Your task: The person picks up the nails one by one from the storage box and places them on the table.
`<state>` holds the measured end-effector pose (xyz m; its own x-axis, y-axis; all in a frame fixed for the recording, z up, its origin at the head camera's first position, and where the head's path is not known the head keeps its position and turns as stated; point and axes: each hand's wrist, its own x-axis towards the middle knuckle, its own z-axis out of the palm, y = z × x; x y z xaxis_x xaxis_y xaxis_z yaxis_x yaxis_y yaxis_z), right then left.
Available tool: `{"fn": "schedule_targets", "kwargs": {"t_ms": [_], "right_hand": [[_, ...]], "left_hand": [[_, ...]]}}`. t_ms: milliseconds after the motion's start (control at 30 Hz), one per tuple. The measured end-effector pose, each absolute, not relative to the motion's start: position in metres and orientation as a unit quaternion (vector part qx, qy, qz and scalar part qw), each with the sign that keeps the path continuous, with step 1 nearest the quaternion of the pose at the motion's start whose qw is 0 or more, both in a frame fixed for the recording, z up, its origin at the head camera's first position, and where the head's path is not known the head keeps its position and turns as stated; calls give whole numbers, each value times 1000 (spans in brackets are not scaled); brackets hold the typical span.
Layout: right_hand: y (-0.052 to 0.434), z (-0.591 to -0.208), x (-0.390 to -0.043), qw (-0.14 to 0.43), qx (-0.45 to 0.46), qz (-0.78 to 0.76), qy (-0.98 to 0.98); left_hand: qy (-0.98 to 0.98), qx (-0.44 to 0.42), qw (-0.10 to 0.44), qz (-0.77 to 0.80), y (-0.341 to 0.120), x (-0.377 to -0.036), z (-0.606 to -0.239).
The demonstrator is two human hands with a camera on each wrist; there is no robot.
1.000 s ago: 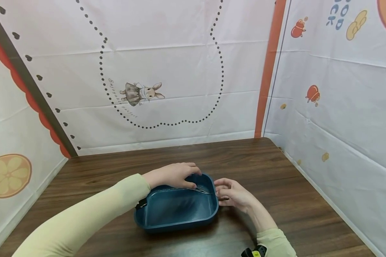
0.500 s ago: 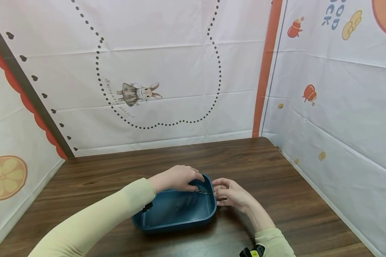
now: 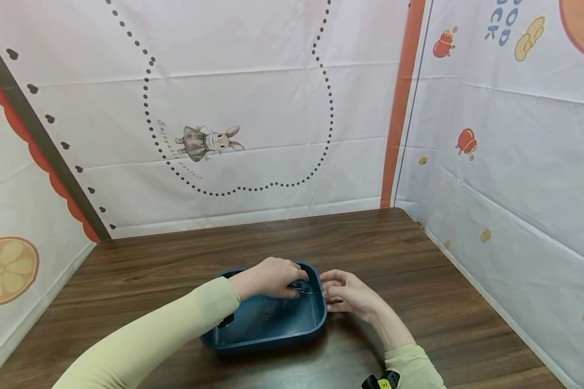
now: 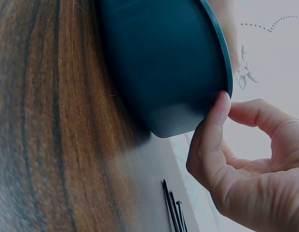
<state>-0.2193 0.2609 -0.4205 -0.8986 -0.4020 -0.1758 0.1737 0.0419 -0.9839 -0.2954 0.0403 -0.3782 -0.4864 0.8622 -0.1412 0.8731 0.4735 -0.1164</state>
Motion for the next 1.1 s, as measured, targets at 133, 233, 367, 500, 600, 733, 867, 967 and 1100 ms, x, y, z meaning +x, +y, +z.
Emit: {"fn": "schedule_targets", "kwargs": {"t_ms": [133, 233, 367, 500, 600, 733, 867, 967, 1100], "right_hand": [[260, -421, -220, 209, -82, -687, 691], [260, -421, -220, 209, -83, -686, 691], [259, -421, -220, 209, -86, -687, 691], [259, -421, -220, 210, -87, -686, 691], [259, -421, -221, 210, -87, -686, 691], [259, -421, -221, 210, -87, -686, 691], [260, -421, -221, 208, -84, -686, 692], [260, -422, -220, 207, -83, -686, 693], [261, -422, -219, 207, -85, -686, 693]], "left_hand": [[861, 498, 34, -98, 41, -294, -382], [862, 494, 37, -109, 42, -292, -386], [861, 495, 34, -116, 41, -290, -392], [857, 501, 16, -123, 40, -289, -396], [856, 502, 6, -124, 39, -288, -398], [856, 502, -8, -123, 40, -289, -403], [856, 503, -17, -118, 42, -289, -406], [856, 503, -17, -114, 43, -290, -409], [856, 505, -17, -108, 46, -289, -412]]}}
